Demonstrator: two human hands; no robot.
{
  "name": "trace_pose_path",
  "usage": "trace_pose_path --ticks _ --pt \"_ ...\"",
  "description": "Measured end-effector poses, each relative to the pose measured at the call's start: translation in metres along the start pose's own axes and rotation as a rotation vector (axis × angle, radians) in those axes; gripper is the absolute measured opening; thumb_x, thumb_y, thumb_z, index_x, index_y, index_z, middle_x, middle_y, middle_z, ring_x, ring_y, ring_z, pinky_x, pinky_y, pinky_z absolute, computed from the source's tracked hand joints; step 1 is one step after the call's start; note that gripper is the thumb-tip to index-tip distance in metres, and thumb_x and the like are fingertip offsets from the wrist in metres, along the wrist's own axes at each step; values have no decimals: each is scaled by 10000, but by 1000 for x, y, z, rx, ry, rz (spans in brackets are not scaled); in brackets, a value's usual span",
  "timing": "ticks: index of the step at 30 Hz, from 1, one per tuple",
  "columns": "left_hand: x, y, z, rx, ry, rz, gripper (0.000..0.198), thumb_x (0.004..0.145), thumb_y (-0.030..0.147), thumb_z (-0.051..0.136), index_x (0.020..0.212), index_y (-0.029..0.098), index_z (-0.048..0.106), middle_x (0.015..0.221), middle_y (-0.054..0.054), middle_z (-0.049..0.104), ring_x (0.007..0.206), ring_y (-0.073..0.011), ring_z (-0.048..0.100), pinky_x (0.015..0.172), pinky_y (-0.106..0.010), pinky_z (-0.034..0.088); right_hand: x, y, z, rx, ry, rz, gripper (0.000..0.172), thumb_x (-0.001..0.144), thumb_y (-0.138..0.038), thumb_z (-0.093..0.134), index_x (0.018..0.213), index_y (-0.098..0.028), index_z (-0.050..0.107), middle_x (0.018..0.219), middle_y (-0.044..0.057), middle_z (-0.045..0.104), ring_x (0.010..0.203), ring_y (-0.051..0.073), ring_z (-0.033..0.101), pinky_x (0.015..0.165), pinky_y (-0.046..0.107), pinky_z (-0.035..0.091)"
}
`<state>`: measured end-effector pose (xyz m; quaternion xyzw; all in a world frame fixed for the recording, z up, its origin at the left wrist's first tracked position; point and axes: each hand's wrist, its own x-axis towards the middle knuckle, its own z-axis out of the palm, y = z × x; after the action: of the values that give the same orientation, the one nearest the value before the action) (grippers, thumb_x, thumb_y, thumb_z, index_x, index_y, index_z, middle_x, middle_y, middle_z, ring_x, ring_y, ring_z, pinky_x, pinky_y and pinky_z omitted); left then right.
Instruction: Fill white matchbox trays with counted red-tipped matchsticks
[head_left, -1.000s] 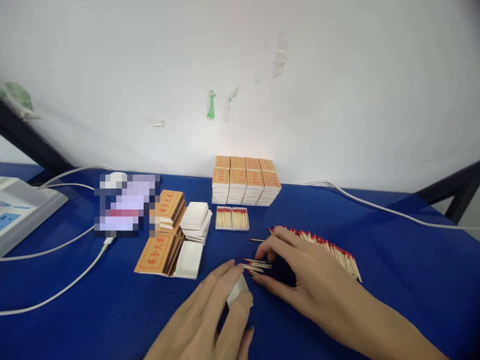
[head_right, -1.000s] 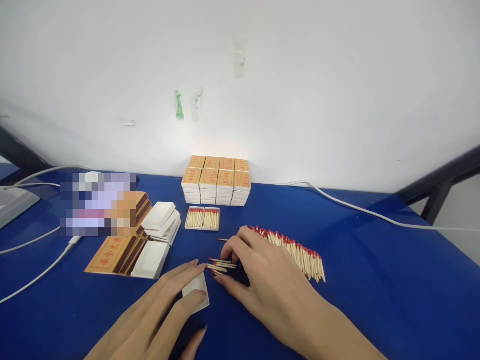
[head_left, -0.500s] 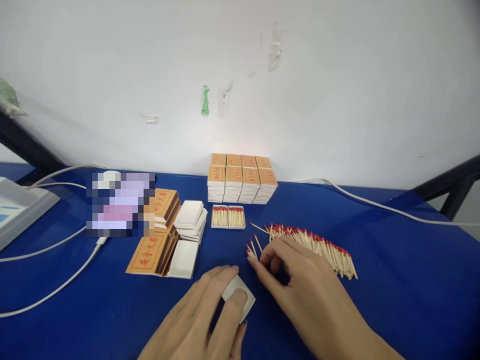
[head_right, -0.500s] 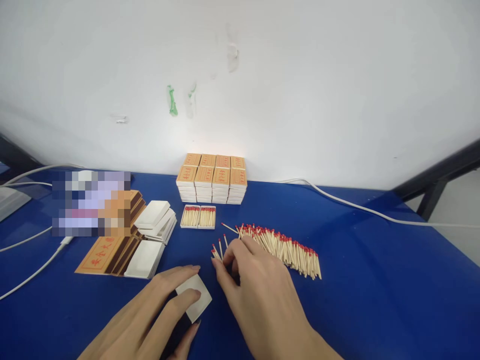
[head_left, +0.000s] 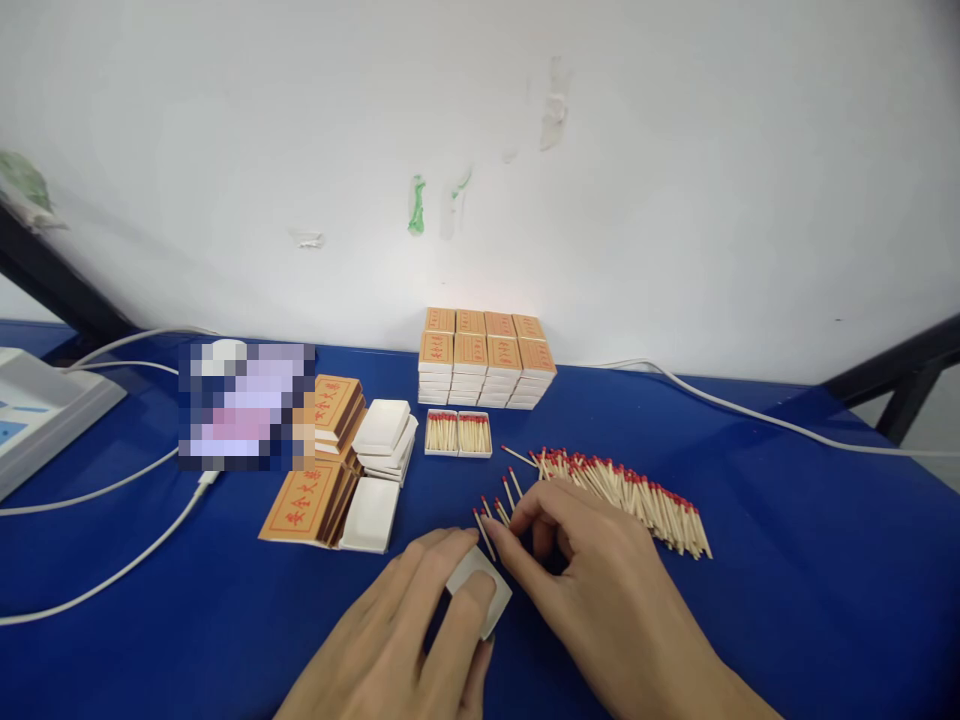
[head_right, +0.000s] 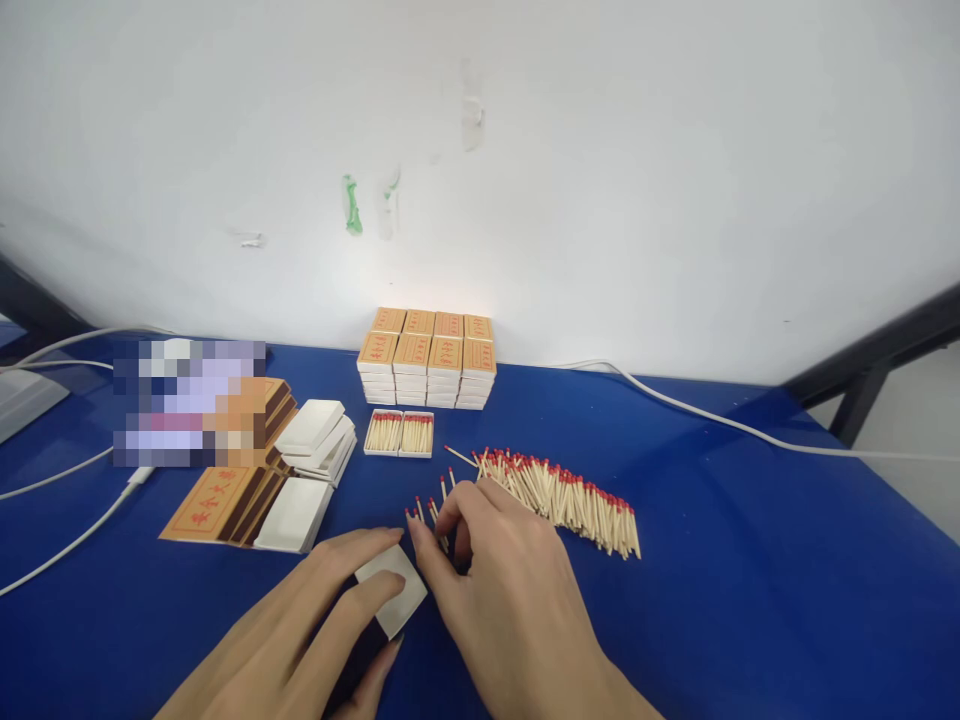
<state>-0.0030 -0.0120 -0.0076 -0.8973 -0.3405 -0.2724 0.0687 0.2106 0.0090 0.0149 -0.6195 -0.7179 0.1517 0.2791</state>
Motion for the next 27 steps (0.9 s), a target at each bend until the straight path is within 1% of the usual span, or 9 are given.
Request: trace_pose_path --ticks 2,4,7,11,17,22,27 --pt "-1 1 1 -10 3 -4 367 1017 75 527 1352 114 672 1364 -198 808 1193 -320 854 988 -408 728 0 2 -4 -12 34 -13 295 1042 -334 722 764 -257 659 672 -24 652 546 152 603 503 297 433" --pt "-1 1 2 -28 -4 -15 380 1012 86 518 1362 106 666 1393 -207 795 1250 -330 832 1003 -411 722 -1 5 -7 -32 42 -24 243 1031 -288 717 793 -257 680 695 -23 664 563 158 623 525 302 449" --pt "0 0 3 -48 -15 -4 435 998 99 507 1410 88 647 1422 -204 787 1301 -328 809 1051 -416 701 -2 9 -8 -57 9 -22 188 1007 -237 718 821 -258 702 725 -20 675 587 168 641 552 313 468" --pt "0 -1 4 -46 -37 21 499 993 113 501 1472 75 637 1419 -194 792 1279 -320 820 1069 -420 689 -2 12 -5 -43 -34 -1 175 998 -220 723 827 -259 711 745 -15 687 607 172 645 558 315 470" --pt "-1 -2 4 -73 -52 34 545 990 126 510 1519 52 615 1481 -230 754 1320 -330 800 1052 -427 692 0 8 1 -2 -27 40 214 1035 -261 715 822 -253 700 731 -16 672 607 171 635 576 325 458" --pt "0 -4 4 -82 -51 39 553 979 113 515 1516 52 628 1506 -220 744 1357 -321 780 1091 -422 667 0 6 5 24 -3 46 263 1064 -293 686 804 -252 684 715 -17 656 603 169 612 582 328 445" --pt "0 -3 5 -57 -60 43 589 962 100 501 1535 47 629 1554 -204 721 1401 -301 752 1134 -400 636 0 5 4 51 -35 69 275 1079 -323 659 816 -257 708 736 -9 696 630 178 645 592 327 455"
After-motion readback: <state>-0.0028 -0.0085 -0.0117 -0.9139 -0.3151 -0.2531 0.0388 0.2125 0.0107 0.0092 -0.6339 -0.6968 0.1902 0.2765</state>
